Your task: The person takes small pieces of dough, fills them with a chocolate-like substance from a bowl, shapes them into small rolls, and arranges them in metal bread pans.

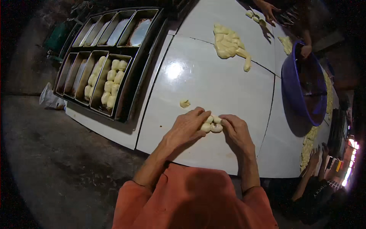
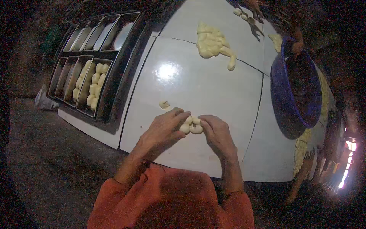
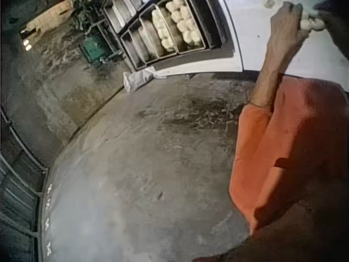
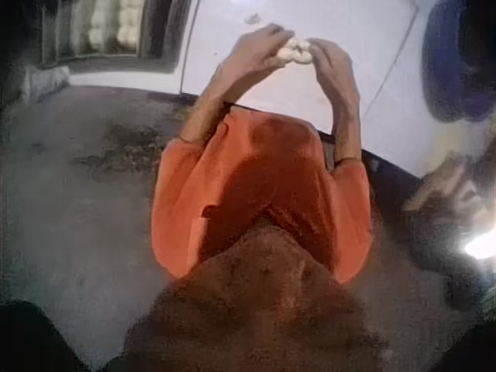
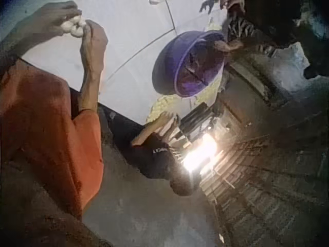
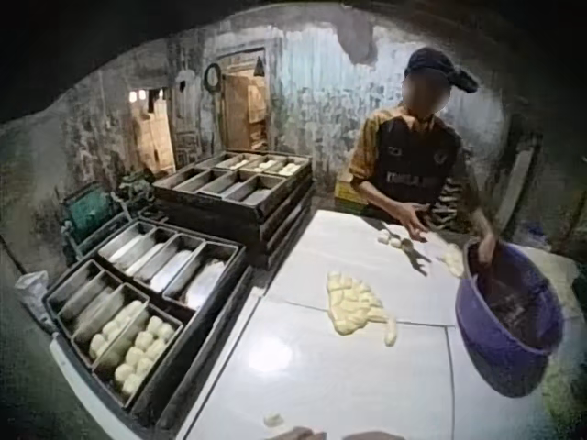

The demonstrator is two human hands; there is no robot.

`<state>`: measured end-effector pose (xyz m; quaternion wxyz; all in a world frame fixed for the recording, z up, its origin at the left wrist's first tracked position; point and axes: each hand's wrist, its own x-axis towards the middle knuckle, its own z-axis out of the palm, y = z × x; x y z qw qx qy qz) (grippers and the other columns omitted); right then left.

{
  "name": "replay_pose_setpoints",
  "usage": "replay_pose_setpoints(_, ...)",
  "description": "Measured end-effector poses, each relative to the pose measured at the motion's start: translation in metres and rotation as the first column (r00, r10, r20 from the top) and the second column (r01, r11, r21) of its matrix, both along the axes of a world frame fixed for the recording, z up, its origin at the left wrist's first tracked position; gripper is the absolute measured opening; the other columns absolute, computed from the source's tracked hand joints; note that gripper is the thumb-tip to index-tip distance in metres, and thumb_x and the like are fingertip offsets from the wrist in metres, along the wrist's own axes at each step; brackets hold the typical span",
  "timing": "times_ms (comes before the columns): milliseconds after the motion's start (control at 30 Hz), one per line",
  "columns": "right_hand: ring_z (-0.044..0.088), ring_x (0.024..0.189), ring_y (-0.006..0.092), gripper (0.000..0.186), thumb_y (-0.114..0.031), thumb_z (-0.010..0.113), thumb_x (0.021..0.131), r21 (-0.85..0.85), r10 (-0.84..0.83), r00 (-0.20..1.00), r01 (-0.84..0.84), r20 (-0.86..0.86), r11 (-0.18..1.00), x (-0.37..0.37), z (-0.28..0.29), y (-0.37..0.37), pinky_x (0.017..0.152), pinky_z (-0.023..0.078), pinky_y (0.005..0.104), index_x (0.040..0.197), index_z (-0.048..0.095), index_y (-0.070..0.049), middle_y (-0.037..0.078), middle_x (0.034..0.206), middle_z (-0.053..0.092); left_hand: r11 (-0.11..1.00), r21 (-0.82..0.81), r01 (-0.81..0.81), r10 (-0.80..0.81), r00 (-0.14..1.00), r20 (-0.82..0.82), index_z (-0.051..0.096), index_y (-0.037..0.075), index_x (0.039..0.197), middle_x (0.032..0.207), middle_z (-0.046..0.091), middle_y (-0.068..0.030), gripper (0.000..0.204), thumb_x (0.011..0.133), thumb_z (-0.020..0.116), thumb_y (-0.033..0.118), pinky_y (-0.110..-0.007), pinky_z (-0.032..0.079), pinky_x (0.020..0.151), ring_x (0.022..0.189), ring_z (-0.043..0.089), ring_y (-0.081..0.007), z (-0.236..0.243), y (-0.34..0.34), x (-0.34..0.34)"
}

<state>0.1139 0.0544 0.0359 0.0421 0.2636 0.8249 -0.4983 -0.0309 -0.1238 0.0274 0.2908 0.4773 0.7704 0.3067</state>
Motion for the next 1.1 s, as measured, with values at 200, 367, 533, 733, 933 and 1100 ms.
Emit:
replay_pose_setpoints(200,0.064,0.105,0.0319,0.045,-0.019,0.074,0.086,0.331,0.250,0.951,-0.181,-0.181,0.926,0.002,-0.008,-0.009,0.090,0.054,0.0421,0.125,0.060,-0.002,0.016,0.118,0.065,0.998,0.049,-0.030,0.031,0.999,-0.029,0.061,0.004,0.121,0.108,0.063,-0.0141,0.044,0.081,0.075,0.016,-0.043,0.054,0.082,0.096,0.065,-0.0327,-0.008,0.007,0.001)
replay_pose_setpoints(367,0.065,0.101,0.0332,0.043,-0.014,0.076,0.084,0.051,0.146,0.981,-0.140,-0.124,0.989,0.005,-0.007,-0.010,0.088,0.054,0.0428,0.122,0.061,-0.002,0.016,0.113,0.066,0.998,0.061,-0.014,0.015,1.000,-0.022,0.062,0.003,0.116,0.107,0.064,-0.0148,0.040,0.081,0.073,0.018,-0.043,0.054,0.080,0.094,0.066,-0.0346,-0.016,0.011,0.005)
replay_pose_setpoints(533,0.063,0.117,0.0327,0.059,-0.023,0.081,0.083,0.029,0.073,0.982,-0.069,-0.176,0.997,-0.012,0.007,0.029,0.098,0.053,0.0415,0.131,0.057,0.001,0.018,0.130,0.060,1.000,0.015,-0.018,0.017,0.997,0.074,0.044,0.009,0.147,0.131,0.058,-0.0166,0.084,0.075,0.084,0.024,-0.044,0.054,0.090,0.108,0.065,-0.0364,0.009,0.006,0.003)
replay_pose_setpoints(733,0.051,0.131,0.0368,0.065,-0.020,0.073,0.086,0.561,-0.094,0.959,0.234,-0.266,0.794,-0.085,-0.027,0.136,0.108,0.044,0.0446,0.144,0.047,-0.006,0.021,0.149,0.046,0.997,0.010,-0.077,0.076,0.995,0.069,0.048,0.008,0.145,0.148,0.047,-0.0200,0.075,0.083,0.078,0.038,-0.044,0.054,0.090,0.106,0.065,-0.0392,0.013,-0.002,-0.006)
replay_pose_setpoints(933,0.060,0.120,0.0311,0.045,-0.027,0.067,0.091,0.678,0.033,0.951,0.194,-0.306,0.709,-0.125,-0.074,0.209,0.100,0.044,0.0496,0.130,0.063,-0.006,0.014,0.123,0.069,0.980,0.004,-0.200,0.198,0.973,0.116,0.058,-0.001,0.134,0.141,0.055,-0.0256,0.057,0.086,0.076,0.024,-0.041,0.053,0.099,0.123,0.062,-0.0376,0.020,-0.006,-0.014)
replay_pose_setpoints(1100,0.069,0.088,0.0245,0.033,-0.019,0.066,0.092,0.432,-0.202,0.882,0.395,-0.427,0.811,-0.119,-0.079,0.196,0.079,0.054,0.0378,0.121,0.065,-0.002,0.014,0.103,0.072,0.973,0.063,-0.223,0.212,0.967,0.139,0.058,-0.003,0.133,0.137,0.058,-0.0255,0.054,0.088,0.074,0.023,-0.041,0.053,0.099,0.121,0.064,-0.0352,0.021,-0.004,-0.022)
